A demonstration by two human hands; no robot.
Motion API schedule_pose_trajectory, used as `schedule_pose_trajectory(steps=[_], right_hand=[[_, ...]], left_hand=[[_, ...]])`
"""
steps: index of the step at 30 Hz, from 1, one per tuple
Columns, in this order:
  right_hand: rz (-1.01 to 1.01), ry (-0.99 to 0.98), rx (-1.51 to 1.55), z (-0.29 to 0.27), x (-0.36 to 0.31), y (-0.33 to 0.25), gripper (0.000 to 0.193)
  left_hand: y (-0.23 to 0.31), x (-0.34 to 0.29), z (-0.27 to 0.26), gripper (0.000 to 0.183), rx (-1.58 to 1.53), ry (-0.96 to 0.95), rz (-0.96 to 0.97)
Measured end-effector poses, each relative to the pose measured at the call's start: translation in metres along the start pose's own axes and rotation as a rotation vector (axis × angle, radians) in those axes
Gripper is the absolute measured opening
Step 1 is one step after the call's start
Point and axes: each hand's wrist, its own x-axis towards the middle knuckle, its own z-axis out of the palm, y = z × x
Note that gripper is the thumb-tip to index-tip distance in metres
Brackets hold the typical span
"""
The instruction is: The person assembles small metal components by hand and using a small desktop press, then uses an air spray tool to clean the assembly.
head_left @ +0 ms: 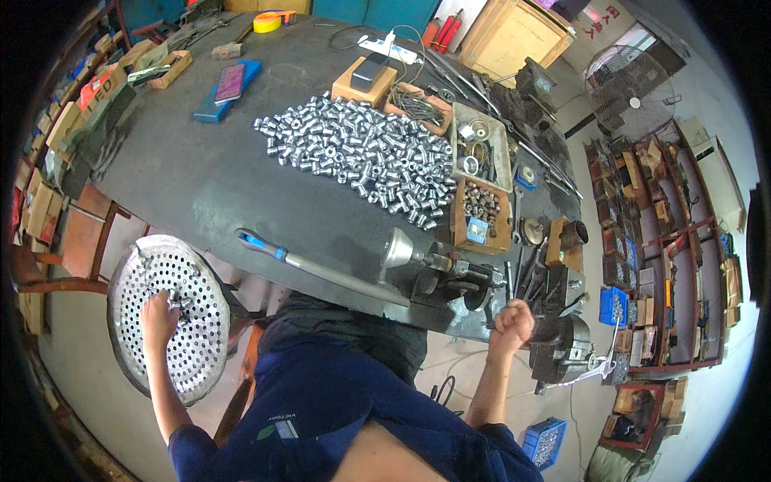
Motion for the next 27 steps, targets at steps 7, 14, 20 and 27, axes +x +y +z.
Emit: schedule_pose_trajectory(steps=[7, 14, 20, 27], right_hand=[[0.138, 0.202, -0.105, -0.01, 0.053, 0.072, 0.019], [0.072, 0.191, -0.124, 0.002, 0.049, 0.064, 0.024], [0.186, 0.211, -0.122, -0.005, 0.045, 0.064, 0.016], [0.191, 0.259, -0.124, -0.004, 0.041, 0.062, 0.016]], left_hand=[[0.193, 0.079, -0.041, 0.022, -0.608, 0.095, 0.581], [0.342, 0.163, 0.02, 0.032, -0.358, 0.072, 0.89], [0.337, 0.163, 0.024, 0.02, -0.281, 0.035, 0.845], [0.298, 0.111, -0.024, 0.019, -1.546, -0.708, 0.61]])
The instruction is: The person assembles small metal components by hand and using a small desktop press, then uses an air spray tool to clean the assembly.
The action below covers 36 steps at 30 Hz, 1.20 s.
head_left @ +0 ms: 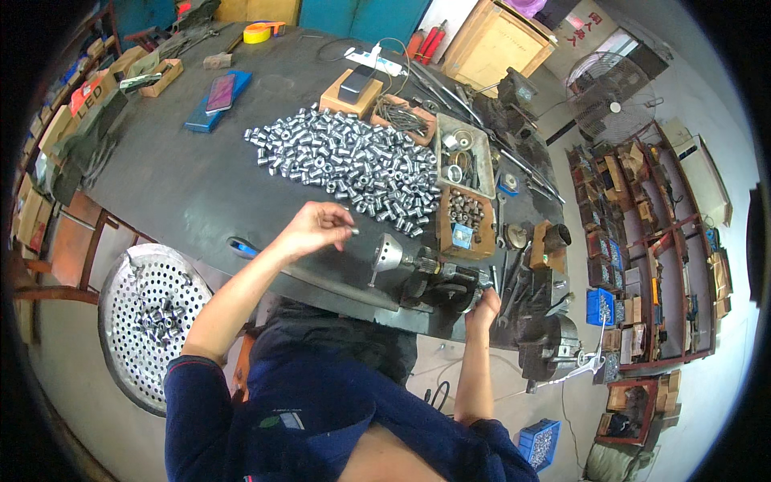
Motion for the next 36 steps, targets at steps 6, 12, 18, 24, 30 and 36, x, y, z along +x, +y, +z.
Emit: schedule_pose_trajectory(steps=[6, 12, 18, 24, 30, 36], right_hand=[[0.005, -0.006, -0.01, -0.001, -0.003, -0.001, 0.013], [0.007, 0.016, 0.003, -0.006, -0.008, -0.004, 0.016], [-0.056, -0.184, 0.038, -0.018, -0.041, -0.037, 0.021], [-0.109, -0.326, 0.098, 0.012, -0.016, -0.091, 0.027], [-0.027, -0.232, 0.303, 0.041, 0.058, -0.062, 0.019], [-0.155, -0.187, -0.165, -0.012, 0.082, 0.012, 0.022]], left_hand=[[0.024, -0.019, 0.029, 0.019, -0.14, -0.105, 0.08], [0.029, -0.015, 0.033, 0.019, 0.006, -0.107, 0.07], [0.031, -0.017, 0.035, 0.021, 0.067, -0.101, 0.18], [0.028, -0.018, 0.035, 0.023, 0.107, -0.073, 0.175], [0.029, -0.016, 0.038, 0.021, 0.1, -0.077, 0.217], [0.028, -0.013, 0.038, 0.019, -0.01, -0.13, 0.13]])
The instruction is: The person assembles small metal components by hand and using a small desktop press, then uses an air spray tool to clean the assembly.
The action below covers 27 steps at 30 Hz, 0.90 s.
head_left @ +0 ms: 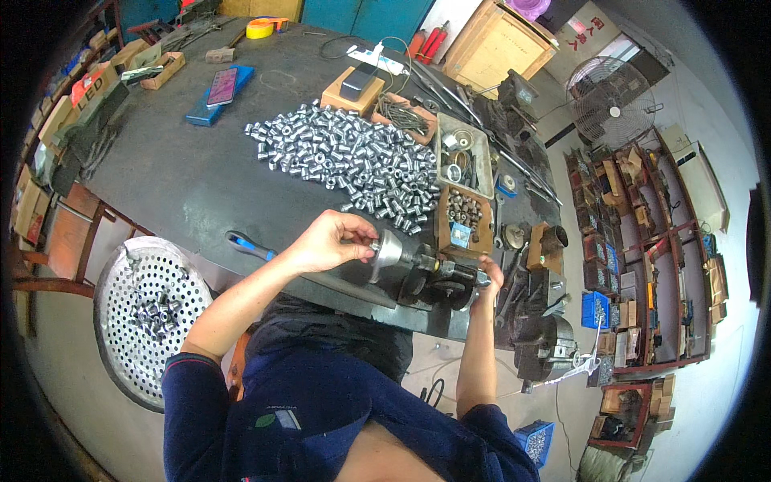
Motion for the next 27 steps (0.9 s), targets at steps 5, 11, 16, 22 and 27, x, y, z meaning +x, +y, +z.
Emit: schedule_pose_trajectory(steps=[5, 11, 16, 22, 27], right_hand=[[0.202, 0.171, 0.086, 0.045, -0.052, -0.041, 0.017], [0.095, -0.015, -0.084, 0.031, -0.008, -0.041, 0.018], [-0.046, -0.042, 0.13, 0.055, -0.017, -0.095, 0.018], [-0.241, -0.181, 0.277, 0.027, -0.077, -0.118, 0.029], [0.075, -0.093, 0.283, -0.007, -0.104, -0.068, 0.033]], left_hand=[[-0.003, -0.003, -0.002, 0.02, -0.012, 0.017, -0.035], [-0.001, 0.0, -0.001, 0.014, 0.029, 0.006, -0.068], [0.004, -0.001, 0.001, 0.022, 0.106, 0.022, -0.166], [0.004, -0.005, -0.001, 0.032, 0.102, 0.049, -0.197], [0.005, -0.007, -0.001, 0.029, 0.043, 0.067, -0.211]])
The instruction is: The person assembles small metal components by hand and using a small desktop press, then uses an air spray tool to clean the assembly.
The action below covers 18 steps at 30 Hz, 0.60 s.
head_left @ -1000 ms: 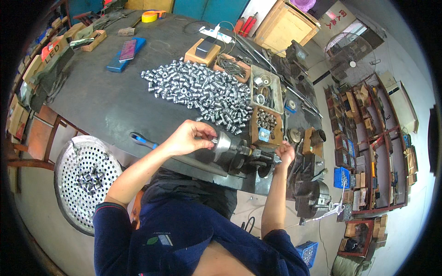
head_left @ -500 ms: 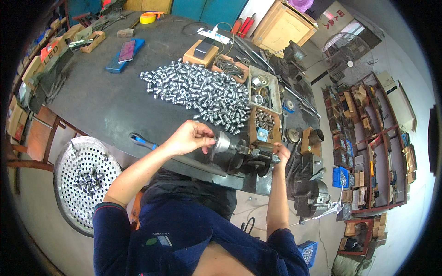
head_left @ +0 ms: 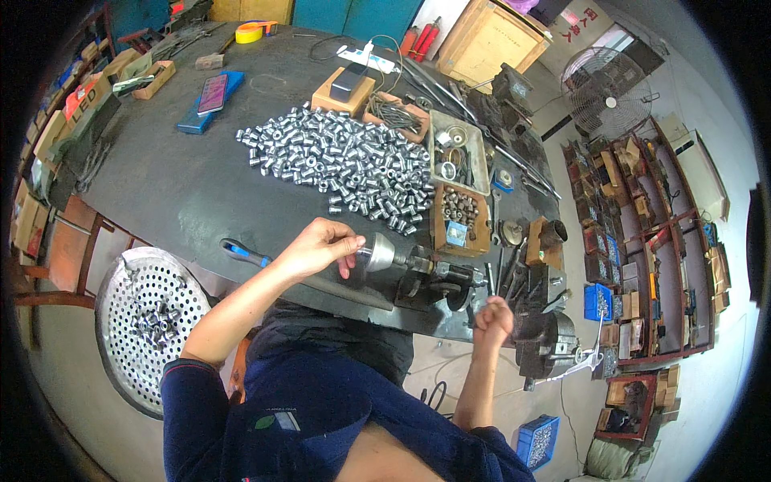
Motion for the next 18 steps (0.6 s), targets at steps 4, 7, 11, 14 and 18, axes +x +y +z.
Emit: schedule_pose_trajectory(steps=[4, 7, 11, 14, 18], right_hand=[[0.188, 0.289, -0.029, -0.001, 0.044, 0.045, 0.012], [-0.134, 0.146, -0.472, 0.003, 0.091, 0.045, 0.022], [-0.172, 0.012, -0.192, 0.045, 0.099, 0.004, 0.017], [-0.266, 0.014, -0.041, 0.058, 0.078, -0.023, 0.018], [-0.375, -0.106, 0.02, 0.061, 0.034, -0.041, 0.02]], left_hand=[[0.001, 0.0, 0.0, 0.025, -0.088, 0.015, 0.001], [0.006, -0.004, -0.006, 0.026, -0.111, -0.006, 0.025], [0.005, -0.044, -0.041, 0.022, 0.025, 0.113, 0.005], [-0.001, -0.107, -0.075, 0.016, 0.224, 0.317, -0.024], [-0.035, -0.208, -0.11, 0.014, 0.364, 0.662, -0.193]])
